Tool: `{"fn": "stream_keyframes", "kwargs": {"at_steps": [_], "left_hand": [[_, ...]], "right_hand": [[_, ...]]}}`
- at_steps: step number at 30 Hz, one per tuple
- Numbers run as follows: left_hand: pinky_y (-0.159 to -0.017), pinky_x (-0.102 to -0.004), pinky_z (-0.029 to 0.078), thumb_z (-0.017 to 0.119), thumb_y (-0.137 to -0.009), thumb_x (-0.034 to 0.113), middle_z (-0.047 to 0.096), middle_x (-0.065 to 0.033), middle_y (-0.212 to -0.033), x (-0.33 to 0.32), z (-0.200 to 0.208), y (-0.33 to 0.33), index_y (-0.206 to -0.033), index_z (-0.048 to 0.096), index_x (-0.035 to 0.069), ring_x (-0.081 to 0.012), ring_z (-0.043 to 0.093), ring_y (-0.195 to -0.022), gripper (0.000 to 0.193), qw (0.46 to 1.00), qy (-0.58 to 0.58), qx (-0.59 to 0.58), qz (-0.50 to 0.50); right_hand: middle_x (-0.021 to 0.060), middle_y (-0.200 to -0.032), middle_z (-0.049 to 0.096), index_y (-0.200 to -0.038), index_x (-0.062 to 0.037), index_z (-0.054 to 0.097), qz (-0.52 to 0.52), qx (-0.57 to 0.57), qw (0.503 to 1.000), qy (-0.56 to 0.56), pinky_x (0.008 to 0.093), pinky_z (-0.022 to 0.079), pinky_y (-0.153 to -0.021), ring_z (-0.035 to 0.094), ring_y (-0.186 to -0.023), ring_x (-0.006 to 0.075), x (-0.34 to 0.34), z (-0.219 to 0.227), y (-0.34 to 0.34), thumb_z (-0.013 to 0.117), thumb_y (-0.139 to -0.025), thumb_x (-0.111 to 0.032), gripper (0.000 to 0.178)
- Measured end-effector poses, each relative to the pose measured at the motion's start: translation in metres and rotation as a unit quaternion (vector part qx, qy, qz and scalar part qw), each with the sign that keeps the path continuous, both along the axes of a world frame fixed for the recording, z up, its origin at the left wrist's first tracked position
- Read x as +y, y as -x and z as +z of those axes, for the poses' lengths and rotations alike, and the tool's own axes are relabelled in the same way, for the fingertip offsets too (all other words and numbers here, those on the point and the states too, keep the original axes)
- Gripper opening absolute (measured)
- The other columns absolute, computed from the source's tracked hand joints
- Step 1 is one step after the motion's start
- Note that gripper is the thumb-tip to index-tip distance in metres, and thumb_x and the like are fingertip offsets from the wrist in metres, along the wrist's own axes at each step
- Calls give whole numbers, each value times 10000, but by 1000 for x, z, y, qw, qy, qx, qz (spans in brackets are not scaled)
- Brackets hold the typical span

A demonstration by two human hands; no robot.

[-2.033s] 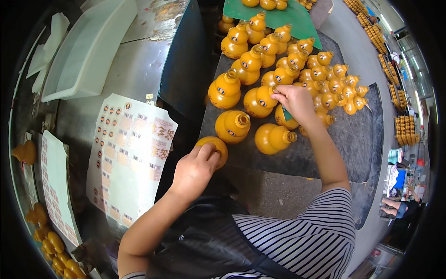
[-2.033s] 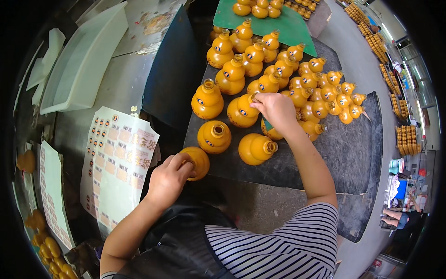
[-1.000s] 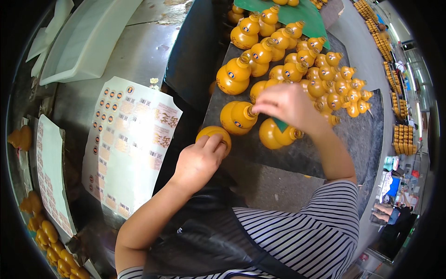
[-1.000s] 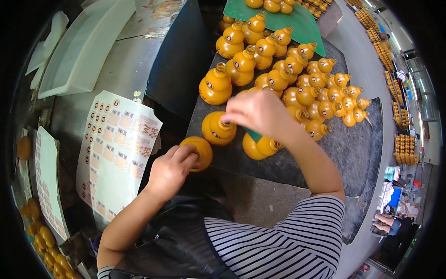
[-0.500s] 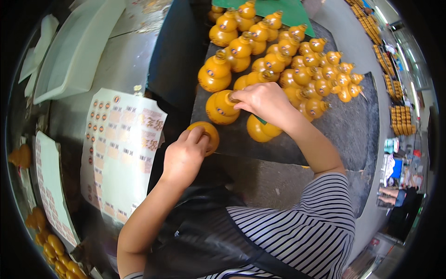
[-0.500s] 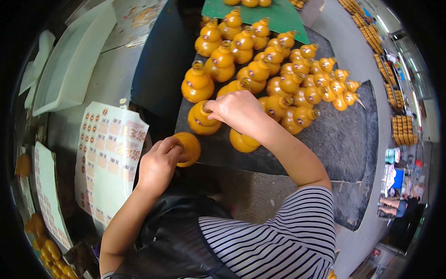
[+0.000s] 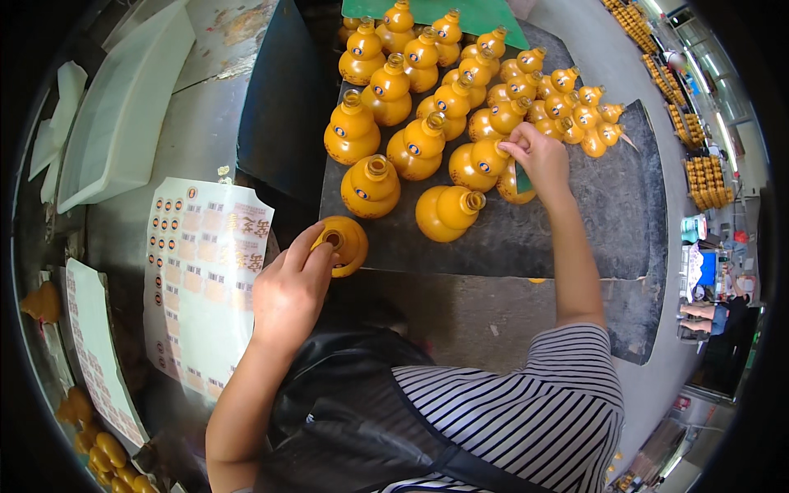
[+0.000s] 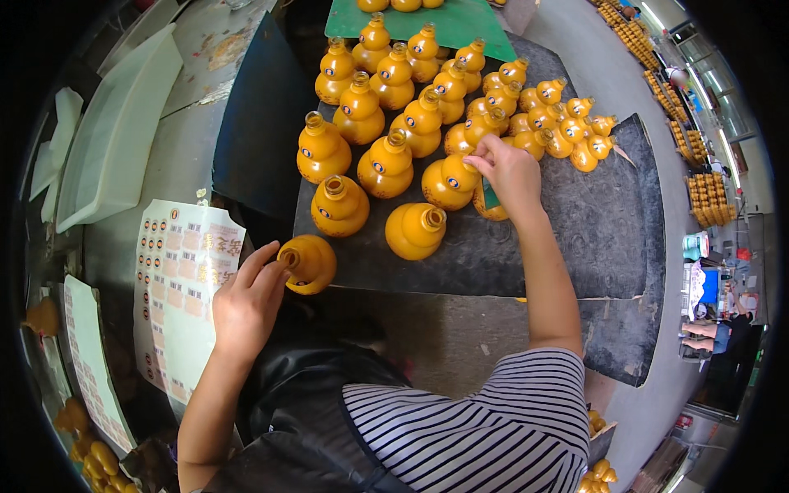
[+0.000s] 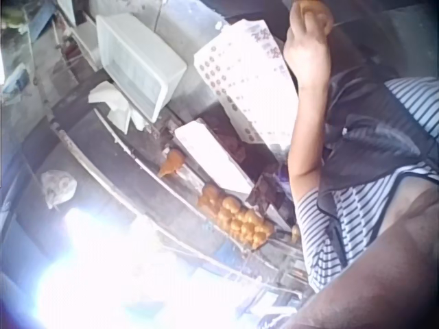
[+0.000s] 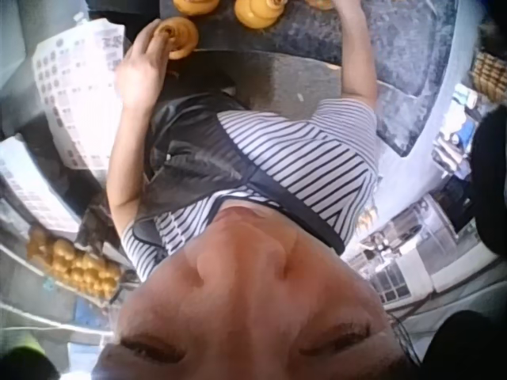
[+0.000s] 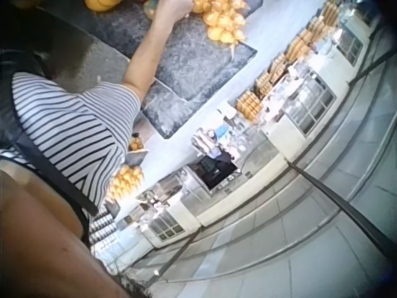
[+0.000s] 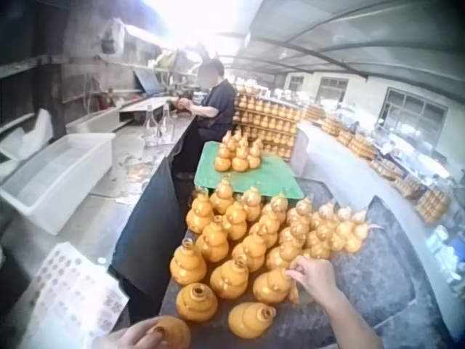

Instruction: The person repeatedly picks up small yellow gourds from a metal table, applies a small circular sticker to the surface, and uses a green plastic card to smooth the sticker. The person then places the labeled gourd into a metal bowl of water and repeats the process with a new gourd.

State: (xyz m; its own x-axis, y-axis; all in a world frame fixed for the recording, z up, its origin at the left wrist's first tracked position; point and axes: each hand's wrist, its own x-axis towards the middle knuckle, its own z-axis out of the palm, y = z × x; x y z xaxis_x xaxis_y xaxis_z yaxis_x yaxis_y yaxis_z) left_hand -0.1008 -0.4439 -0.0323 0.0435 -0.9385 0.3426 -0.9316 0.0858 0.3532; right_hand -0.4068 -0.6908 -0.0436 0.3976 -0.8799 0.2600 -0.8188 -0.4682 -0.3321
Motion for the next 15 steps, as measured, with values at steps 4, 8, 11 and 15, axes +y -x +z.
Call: {"fn": "stream_keyframes", "kwargs": {"at_steps": [4, 8, 11, 15], "left_hand": [[-622, -313, 546, 713, -785, 47, 661, -56, -1082, 20, 6, -11, -895, 658, 53, -222, 676, -745, 124, 999, 35, -13, 4], [-675, -328, 544, 687, -820, 26, 675, -74, -1069, 46, 10, -18, -910, 671, 39, -271, 685, -800, 92, 998, -23, 26, 55], [-697, -338, 546, 686, -820, 22, 677, -77, -1064, 58, 10, -21, -907, 675, 35, -276, 685, -806, 89, 997, -22, 28, 70], [-700, -338, 548, 690, -813, 20, 679, -83, -1052, 67, 15, -21, -906, 677, 31, -275, 684, -815, 95, 997, -20, 29, 74]], "right_hand": [[115, -684, 640, -835, -89, 654, 31, 59, 997, 26, 394, 479, -571, 635, -643, 309, 3, -15, 10, 730, -801, -311, 237], [139, -728, 656, -883, -85, 677, 26, -9, 998, 56, 405, 490, -596, 640, -673, 330, -1, -31, 5, 700, -832, -315, 237], [140, -737, 662, -894, -85, 681, -4, -14, 999, 45, 407, 494, -600, 642, -671, 328, -5, -35, 0, 690, -842, -325, 246], [135, -708, 659, -898, -79, 683, -3, 40, 996, 83, 396, 496, -586, 644, -646, 316, -8, -31, -3, 707, -831, -308, 240]]}}
